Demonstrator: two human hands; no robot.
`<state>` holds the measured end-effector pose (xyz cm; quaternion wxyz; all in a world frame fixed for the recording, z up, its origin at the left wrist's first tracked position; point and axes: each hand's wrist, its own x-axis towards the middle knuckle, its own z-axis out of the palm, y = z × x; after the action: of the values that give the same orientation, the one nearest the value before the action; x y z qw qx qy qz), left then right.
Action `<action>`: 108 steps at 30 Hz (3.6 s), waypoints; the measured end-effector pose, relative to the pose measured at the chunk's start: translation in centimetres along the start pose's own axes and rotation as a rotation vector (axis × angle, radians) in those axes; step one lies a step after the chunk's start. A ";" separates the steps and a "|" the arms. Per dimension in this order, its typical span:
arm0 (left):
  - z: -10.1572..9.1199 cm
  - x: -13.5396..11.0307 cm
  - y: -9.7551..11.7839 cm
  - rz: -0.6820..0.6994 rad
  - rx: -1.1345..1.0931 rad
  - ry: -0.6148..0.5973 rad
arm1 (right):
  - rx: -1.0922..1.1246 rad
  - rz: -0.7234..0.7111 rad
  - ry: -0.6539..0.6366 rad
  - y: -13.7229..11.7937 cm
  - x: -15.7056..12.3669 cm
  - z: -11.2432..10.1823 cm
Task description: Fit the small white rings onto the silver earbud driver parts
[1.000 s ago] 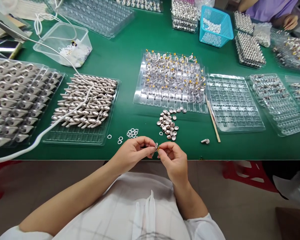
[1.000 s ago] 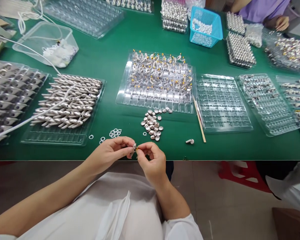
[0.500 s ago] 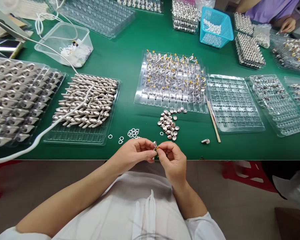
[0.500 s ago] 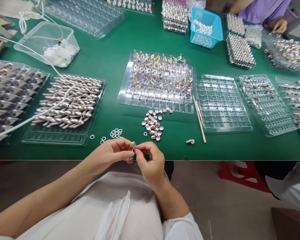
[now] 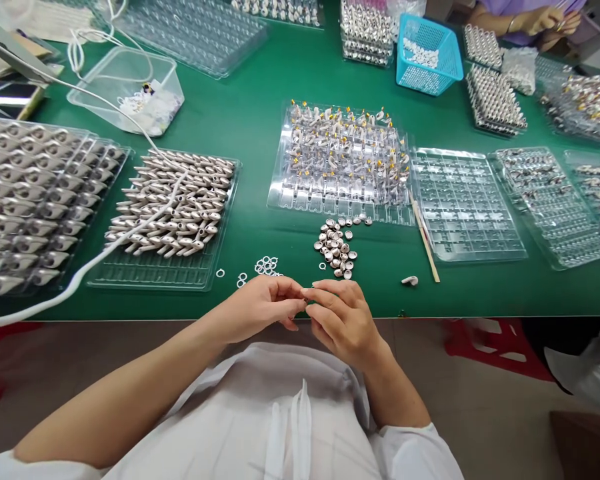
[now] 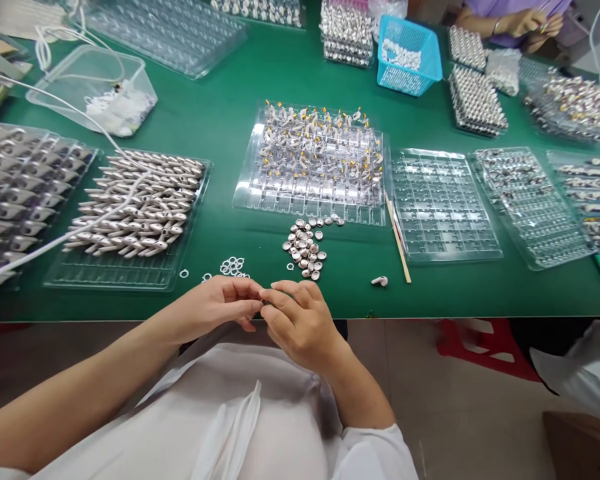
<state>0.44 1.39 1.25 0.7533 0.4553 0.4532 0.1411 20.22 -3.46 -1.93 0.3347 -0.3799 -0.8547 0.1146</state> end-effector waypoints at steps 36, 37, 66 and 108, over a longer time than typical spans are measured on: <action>0.9 0.3 -1.8 0.222 0.154 0.217 | 0.548 0.642 0.140 -0.9 1.0 0.1; 0.9 0.3 -1.8 0.232 0.172 0.216 | 0.546 0.633 0.121 -0.8 1.0 0.0; 2.3 0.4 -3.2 0.518 0.264 0.456 | 0.559 0.799 0.124 -1.7 1.5 0.3; 2.3 0.9 -0.9 0.371 -0.040 0.458 | 0.259 0.604 0.278 -2.7 0.2 1.9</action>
<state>2.62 0.19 0.46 0.6015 0.4718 0.5174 0.3845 17.33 -5.08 -1.98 0.4444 -0.5819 -0.6283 0.2630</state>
